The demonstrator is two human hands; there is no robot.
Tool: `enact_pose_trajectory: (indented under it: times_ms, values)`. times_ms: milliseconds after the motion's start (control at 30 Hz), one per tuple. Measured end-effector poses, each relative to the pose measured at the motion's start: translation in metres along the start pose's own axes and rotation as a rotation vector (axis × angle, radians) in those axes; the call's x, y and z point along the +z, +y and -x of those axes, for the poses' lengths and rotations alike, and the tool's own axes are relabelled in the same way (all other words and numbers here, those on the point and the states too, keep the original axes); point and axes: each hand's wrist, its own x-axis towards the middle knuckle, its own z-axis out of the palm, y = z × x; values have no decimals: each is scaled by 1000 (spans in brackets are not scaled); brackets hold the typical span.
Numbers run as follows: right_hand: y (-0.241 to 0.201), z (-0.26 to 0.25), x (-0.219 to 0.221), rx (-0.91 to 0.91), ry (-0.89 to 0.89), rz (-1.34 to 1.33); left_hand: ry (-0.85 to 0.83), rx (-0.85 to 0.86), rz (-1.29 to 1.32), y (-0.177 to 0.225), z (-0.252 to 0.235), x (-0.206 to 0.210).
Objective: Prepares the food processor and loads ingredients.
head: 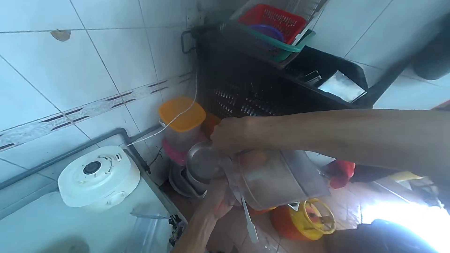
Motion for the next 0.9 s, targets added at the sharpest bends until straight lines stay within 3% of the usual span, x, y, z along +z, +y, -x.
enact_pose_trajectory:
  times_ms: [67,167,200,233,267,400,500,567,700,900]
  values:
    - [-11,-6,4,56,-117,5,21,9,-23,-5,2,-1]
    - [-18,25,7,-10,306,-57,65,78,-88,1,9,5]
    - [-21,46,-12,0,389,-89,78,98,-127,8,15,9]
    - [-29,74,-54,93,215,-123,57,117,-152,19,20,13]
    - [-32,96,-77,149,183,-152,13,147,-151,31,26,14]
    - [-33,150,-55,285,677,-221,-119,404,-279,90,69,12]
    - [-50,172,-40,463,1049,-283,-78,640,-434,147,124,19]
    - [-58,178,-42,558,1179,-272,7,793,-484,174,158,20]
    - [-63,185,-57,601,1238,-232,-17,851,-547,194,196,7]
    - [-61,177,-70,531,1264,-235,-51,804,-546,173,192,5]
